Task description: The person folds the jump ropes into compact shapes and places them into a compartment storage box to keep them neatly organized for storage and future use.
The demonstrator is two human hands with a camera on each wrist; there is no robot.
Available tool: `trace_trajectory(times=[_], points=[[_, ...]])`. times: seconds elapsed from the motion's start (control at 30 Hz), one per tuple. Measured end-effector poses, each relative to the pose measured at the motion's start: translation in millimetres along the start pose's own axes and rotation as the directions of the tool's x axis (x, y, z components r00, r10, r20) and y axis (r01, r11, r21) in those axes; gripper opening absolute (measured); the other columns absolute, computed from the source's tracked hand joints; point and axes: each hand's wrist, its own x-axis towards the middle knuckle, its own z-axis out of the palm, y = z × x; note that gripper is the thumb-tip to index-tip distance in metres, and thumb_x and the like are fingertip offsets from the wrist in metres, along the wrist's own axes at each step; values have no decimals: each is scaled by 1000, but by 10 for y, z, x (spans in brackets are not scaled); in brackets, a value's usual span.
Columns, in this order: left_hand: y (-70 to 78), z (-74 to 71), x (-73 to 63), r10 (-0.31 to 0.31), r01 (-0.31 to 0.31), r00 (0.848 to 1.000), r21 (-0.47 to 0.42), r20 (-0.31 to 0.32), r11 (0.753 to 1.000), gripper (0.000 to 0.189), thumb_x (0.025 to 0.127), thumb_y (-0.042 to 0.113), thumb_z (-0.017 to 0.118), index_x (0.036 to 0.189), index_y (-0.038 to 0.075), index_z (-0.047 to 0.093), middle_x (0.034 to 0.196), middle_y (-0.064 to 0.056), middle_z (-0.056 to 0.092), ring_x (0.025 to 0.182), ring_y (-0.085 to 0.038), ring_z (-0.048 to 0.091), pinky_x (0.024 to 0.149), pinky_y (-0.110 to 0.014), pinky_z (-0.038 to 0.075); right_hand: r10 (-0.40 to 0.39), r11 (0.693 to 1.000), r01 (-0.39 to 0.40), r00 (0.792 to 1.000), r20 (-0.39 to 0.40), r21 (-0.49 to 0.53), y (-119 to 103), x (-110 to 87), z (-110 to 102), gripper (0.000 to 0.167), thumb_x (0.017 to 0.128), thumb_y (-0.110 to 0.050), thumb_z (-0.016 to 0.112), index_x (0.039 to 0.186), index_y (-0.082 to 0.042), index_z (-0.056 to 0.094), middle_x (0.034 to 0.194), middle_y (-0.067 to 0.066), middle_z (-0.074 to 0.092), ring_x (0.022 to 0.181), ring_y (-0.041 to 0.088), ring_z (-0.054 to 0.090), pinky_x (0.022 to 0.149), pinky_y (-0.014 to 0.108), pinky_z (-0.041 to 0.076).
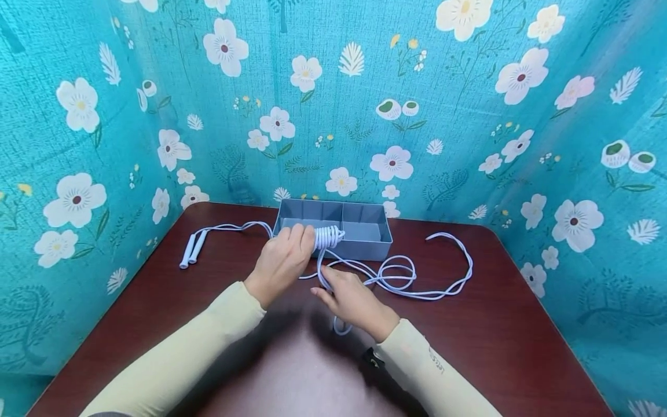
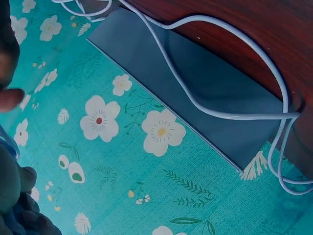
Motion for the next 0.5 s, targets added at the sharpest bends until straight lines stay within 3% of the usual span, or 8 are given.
trace_trajectory(times=[0.23, 0.5], points=[[-8, 25, 8, -28, 28, 1000, 12, 8, 1000, 23, 95, 6, 46, 112, -7, 55, 80, -12, 49, 57, -23, 45, 41, -31, 42, -83, 996, 82, 996, 43, 36, -42, -34, -29, 21, 91, -25, 70, 91, -11, 54, 71, -8, 45, 66, 9, 50, 63, 28, 45], [2, 30, -14, -53, 53, 998, 3, 39, 999, 24, 92, 8, 56, 112, -6, 57, 80, -11, 50, 57, -22, 45, 41, -32, 43, -186, 980, 180, 979, 78, 82, -132, -55, -45, 21, 87, -18, 73, 91, -11, 53, 74, -7, 45, 67, 8, 49, 63, 25, 43]])
